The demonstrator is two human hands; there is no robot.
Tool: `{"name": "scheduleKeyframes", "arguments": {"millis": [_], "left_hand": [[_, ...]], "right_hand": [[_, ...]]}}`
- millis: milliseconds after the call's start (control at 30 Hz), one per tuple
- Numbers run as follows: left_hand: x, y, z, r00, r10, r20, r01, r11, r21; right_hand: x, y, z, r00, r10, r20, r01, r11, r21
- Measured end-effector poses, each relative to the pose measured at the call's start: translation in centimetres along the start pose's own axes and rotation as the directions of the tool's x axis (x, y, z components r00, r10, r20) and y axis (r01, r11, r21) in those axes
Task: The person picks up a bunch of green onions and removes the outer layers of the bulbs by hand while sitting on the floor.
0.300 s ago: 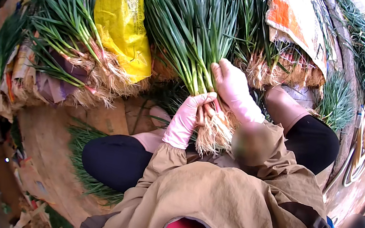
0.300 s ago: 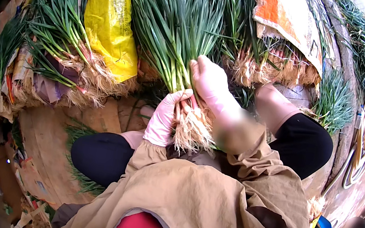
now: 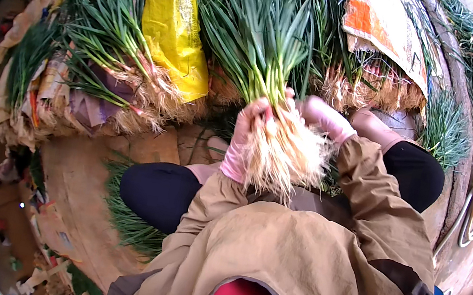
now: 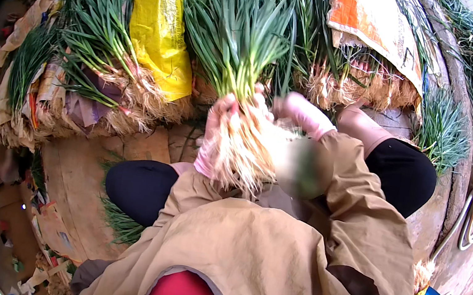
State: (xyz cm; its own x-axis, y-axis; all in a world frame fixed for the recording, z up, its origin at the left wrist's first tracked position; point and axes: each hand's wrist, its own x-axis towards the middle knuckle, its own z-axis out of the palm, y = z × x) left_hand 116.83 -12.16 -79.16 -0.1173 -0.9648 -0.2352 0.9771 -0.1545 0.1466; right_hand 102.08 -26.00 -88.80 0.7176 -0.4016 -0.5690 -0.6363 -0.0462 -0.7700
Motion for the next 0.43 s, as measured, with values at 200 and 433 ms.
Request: {"name": "scheduleKeyframes", "arguments": {"millis": [200, 433], "left_hand": [[5.6, 4.8, 2.5, 0.870, -0.192, 0.454, 0.345, 0.895, -0.283], [8.7, 5.8, 7.0, 0.735, 0.440, 0.515, -0.675, 0.543, 0.499]], "right_hand": [[-11.9, -10.9, -5.0, 0.463, -0.502, -0.730, 0.645, 0.756, -0.111], [-11.5, -19.9, -4.9, 0.393, -0.748, -0.535, 0.913, 0.385, 0.132]]}}
